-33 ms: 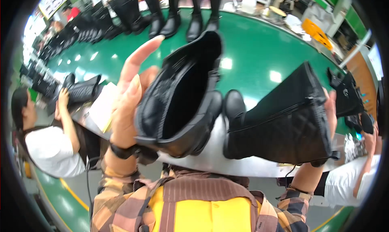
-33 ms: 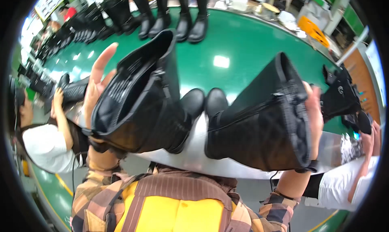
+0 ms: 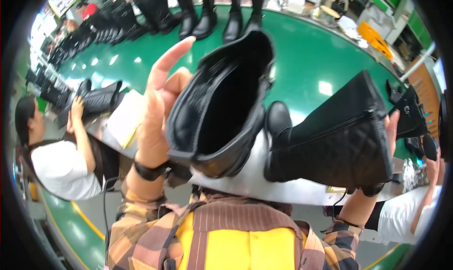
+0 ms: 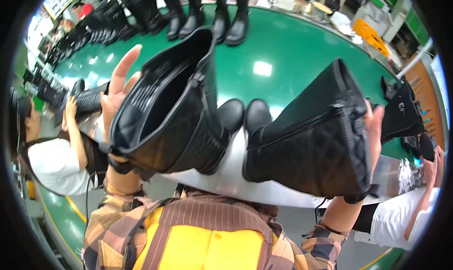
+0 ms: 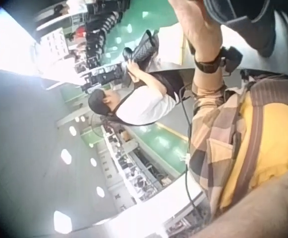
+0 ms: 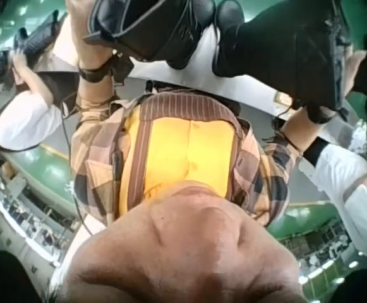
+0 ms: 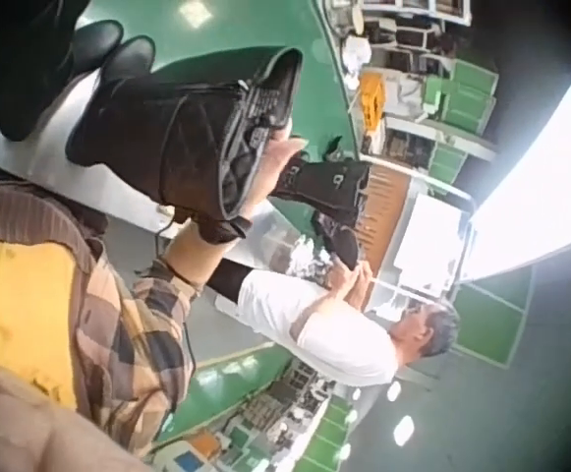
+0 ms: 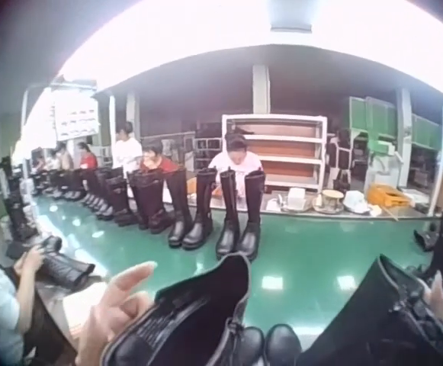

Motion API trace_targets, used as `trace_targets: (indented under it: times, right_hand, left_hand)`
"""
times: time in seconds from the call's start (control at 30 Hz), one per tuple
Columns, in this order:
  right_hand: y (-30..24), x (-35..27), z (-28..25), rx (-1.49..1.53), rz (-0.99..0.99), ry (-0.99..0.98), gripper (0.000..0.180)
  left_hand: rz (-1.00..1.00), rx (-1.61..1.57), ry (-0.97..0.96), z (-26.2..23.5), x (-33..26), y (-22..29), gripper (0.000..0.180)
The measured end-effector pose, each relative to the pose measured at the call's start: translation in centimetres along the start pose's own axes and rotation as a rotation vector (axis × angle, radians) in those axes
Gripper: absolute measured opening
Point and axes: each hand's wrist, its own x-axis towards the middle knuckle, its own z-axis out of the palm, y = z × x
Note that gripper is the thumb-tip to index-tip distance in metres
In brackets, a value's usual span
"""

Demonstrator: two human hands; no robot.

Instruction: Inspecting and quality checking finished boots in a factory setting.

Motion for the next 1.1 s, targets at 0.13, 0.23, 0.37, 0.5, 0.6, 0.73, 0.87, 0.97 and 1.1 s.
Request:
trace_targets:
  times: [0.13, 0.23, 0.37, 0.5, 0.6, 0.73, 0.87, 0.97, 1.1]
  right_hand:
    - [4.2, -6.6, -1.8, -0.048, 0.304, -0.062, 0.051]
    - [6.9, -12.6, 0.4, -0.065, 0.648, -0.413, 0.062]
    - [10.6, -15.5, 8.4, -0.178, 0.411, -0.492, 0.06]
    - [10.7, -15.5, 11.9, -0.435, 0.16, -0.234, 0.05]
    - [9.3, -14.7, 10.5, -0.154, 0.228, -0.17, 0.051]
    - [7.7, -14.3, 8.5, 0.103, 0.224, -0.215, 0.039]
    - [7.5, -14.6, 9.1, 0.536, 0.351, -0.122, 0.04]
    - [7.3, -15.1, 9.6, 0.801, 0.39, -0.144, 0.044]
    - [6.7, -15.6, 9.9, 0.867, 0.376, -0.095, 0.046]
  left_hand:
    - [-0.103, 0.533, 0.059, -5.7, -3.9, -3.9, 0.077]
    - [-0.63, 0.838, -0.162, -6.5, -7.7, -6.7, 0.068]
    - [-0.722, 0.915, -0.281, -3.0, -10.1, -11.6, 0.061]
    - [-0.533, 1.192, -0.122, -1.8, -10.3, -13.0, 0.052]
    - [-0.429, 0.811, 0.003, -2.8, -9.8, -11.9, 0.043]
    - [-0.405, 0.267, -0.019, -2.6, -8.9, -10.8, 0.038]
    - [-0.392, 0.075, -0.088, -1.0, -8.3, -10.9, 0.041]
    - [-0.44, -0.089, -0.1, 0.0, -8.4, -11.0, 0.041]
    - [-0.491, -0.268, -0.108, 0.6, -8.6, -10.9, 0.045]
